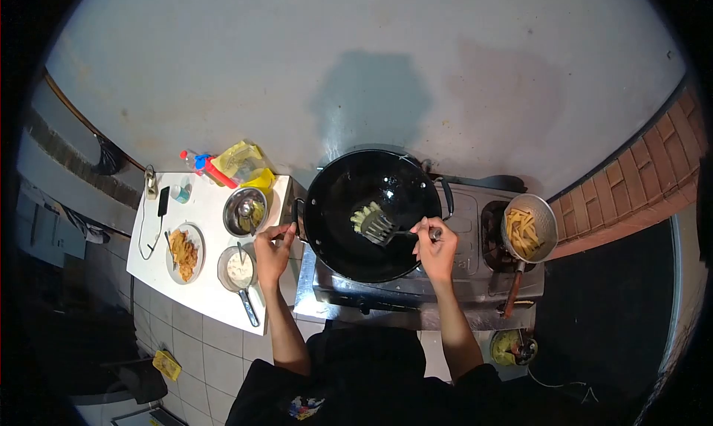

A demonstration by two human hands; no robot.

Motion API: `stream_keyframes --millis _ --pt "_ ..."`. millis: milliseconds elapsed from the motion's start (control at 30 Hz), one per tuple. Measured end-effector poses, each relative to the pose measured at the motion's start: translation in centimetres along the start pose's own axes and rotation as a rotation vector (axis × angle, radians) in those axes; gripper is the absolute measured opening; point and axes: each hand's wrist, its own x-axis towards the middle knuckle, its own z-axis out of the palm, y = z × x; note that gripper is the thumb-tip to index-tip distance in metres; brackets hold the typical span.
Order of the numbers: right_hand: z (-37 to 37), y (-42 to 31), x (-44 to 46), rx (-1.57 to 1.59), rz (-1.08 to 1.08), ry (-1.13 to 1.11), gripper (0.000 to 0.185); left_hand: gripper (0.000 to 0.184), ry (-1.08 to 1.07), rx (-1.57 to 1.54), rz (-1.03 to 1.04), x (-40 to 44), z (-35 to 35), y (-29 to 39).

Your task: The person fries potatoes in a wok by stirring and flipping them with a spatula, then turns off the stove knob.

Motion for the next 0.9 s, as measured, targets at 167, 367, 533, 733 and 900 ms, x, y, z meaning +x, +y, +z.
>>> stream_keyframes --millis 167,367,533,733,900 --pt "-0.2 0.2 0.7 -0.036 -0.021 -0.023 0.025 0.026 -0.009 0.025 -0.014 -0.2 -0.1 0.9" --pt "0.7 1.1 0.6 -0.077 -0.102 0.021 0.022 0.027 0.001 0.024 -0.041 -0.1 0.1 0.5" --pt "0.9 0.9 0.6 -0.104 -0.064 0.019 0.022 0.027 0.009 0.032 -0.055 -0.1 0.3 1.4" --pt "0.2 0.7 0.0 -0.077 -0.038 -0.022 0.023 0.027 0.010 0.017 -0.030 -0.1 0.3 1.0" --pt "0.6 0.4 -0.3 -0.082 0.016 0.023 0.023 0.028 -0.003 0.024 -0.032 -0.1 0.3 1.1"
